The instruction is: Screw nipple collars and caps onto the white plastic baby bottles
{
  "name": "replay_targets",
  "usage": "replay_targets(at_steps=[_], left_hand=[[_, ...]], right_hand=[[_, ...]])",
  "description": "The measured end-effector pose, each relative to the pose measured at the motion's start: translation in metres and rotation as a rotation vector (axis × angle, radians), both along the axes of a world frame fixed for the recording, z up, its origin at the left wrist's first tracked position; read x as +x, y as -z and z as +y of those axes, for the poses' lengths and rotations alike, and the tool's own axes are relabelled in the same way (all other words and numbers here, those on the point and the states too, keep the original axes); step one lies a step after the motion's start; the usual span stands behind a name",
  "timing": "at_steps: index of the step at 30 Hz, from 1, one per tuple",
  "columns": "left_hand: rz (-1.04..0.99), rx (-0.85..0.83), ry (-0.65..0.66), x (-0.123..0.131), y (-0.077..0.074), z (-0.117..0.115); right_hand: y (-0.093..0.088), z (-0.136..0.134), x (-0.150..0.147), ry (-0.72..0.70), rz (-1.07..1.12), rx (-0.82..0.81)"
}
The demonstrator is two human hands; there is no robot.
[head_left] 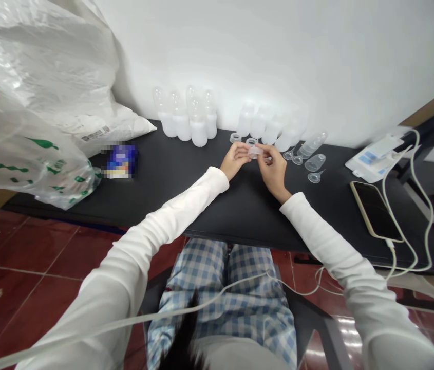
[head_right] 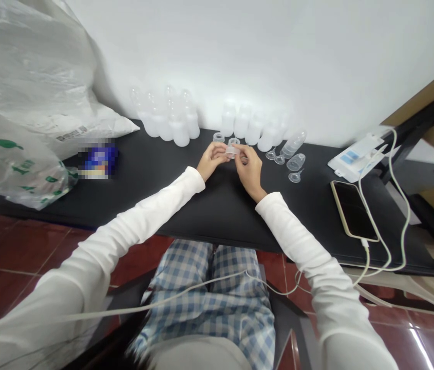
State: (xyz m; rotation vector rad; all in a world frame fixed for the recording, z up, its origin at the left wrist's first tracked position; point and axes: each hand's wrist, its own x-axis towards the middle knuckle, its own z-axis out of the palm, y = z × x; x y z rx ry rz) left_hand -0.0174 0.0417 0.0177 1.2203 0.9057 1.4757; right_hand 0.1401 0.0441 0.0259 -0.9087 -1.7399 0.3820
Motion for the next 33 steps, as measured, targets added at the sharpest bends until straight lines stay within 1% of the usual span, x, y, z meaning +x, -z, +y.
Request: replay_targets(at_steps=[2,5,7,10,12,15,17,20,22,25,27,30,31,33], left_hand=[[-0.063,-0.071,0.07,0.0,-0.004,-0.003],[-0.13,-0.175,0.163,-0.001,-0.008,-0.005],[-0.145,-0.186,0.173,-0.002,-0.008,-0.005],[-0.14,-0.142,0.138,-0.004,-0.004,-0.002],[-0.131,-0.102,0.117,-0.006,0.001,0.0],[-0.097,-0.039,0.108,-0.007,0.007,0.004],[-0.054,0.003,0.111,-0.007,0.011,0.006],[0.041,0.086,0.112,-0.008,0.014,0.007],[0.129,0.178,0.086,-0.009,0.015,0.007],[0.259,0.332,0.033,-0.012,0.014,0.005],[0.307,0.388,0.033,-0.014,0.012,0.004],[0.321,0.373,0.04,-0.017,0.006,0.004],[0.316,0.344,0.011,-0.019,0.004,0.004],[0.309,0.266,-0.109,-0.022,-0.001,0.008]], right_hand=[[-0.002,0.001,0.004,0.013,-0.053,0.041],[-0.007,0.002,0.009,-0.036,-0.153,0.083],[-0.009,0.001,0.009,-0.105,-0.225,0.098],[-0.008,-0.001,0.007,-0.201,-0.283,0.09],[-0.004,0.0,0.005,-0.222,-0.216,0.036],[0.006,0.004,0.004,-0.212,-0.028,-0.096],[0.01,0.008,0.003,-0.212,0.055,-0.161],[0.011,0.011,0.003,-0.244,0.091,-0.214],[0.009,0.01,0.004,-0.268,0.087,-0.24],[0.005,0.007,0.004,-0.276,0.102,-0.264],[0.004,0.005,0.003,-0.269,0.128,-0.259],[0.003,0.005,0.003,-0.239,0.164,-0.246],[0.004,0.006,0.002,-0.222,0.177,-0.248],[0.007,0.009,0.002,-0.185,0.213,-0.259]])
